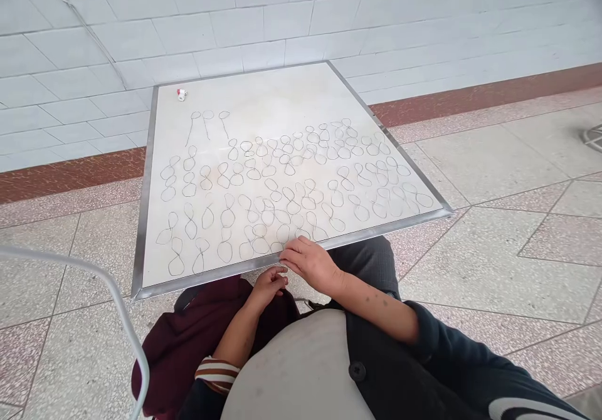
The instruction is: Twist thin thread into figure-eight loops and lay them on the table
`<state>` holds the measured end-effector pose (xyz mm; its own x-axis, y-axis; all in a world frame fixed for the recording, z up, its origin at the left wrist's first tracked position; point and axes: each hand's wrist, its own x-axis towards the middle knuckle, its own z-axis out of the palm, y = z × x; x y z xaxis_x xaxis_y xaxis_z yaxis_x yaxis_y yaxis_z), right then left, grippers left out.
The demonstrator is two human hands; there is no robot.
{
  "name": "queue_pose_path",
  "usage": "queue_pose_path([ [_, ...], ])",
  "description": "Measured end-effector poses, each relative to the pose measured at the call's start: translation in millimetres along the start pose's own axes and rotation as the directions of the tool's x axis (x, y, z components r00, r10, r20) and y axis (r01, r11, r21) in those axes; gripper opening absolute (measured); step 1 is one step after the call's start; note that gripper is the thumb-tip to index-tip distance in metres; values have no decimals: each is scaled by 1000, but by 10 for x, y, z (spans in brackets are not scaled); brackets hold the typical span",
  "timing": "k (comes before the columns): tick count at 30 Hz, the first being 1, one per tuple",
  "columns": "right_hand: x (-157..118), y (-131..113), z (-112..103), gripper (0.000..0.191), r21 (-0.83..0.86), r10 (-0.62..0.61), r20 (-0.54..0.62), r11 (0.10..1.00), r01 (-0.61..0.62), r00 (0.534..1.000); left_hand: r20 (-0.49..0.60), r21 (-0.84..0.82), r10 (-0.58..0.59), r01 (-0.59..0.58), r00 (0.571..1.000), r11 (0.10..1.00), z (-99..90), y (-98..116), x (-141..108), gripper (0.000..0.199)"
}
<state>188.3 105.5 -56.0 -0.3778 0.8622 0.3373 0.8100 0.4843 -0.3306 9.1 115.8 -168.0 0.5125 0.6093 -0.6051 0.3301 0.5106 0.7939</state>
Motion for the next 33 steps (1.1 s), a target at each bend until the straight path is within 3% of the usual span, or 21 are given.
queue_pose_path([
  [14,-22,13,-5,14,-62,76,-22,995,-77,997,-19,-12,6,-6,1000,1000,11,-23,-4,28],
  [21,-53,3,-27,13,-34,36,-39,999,-37,999,-22,-39,7,-7,1000,999,6,-25,-5,31],
  [29,-288,-15,-131,18,63,-63,-76,996,68,995,-68,-53,16,-20,998,998,-23,-18,-10,42],
  [33,-382,42,-181,17,97,50,-123,995,-38,991,-102,-36,57,-61,993,998,-49,52,-70,52],
])
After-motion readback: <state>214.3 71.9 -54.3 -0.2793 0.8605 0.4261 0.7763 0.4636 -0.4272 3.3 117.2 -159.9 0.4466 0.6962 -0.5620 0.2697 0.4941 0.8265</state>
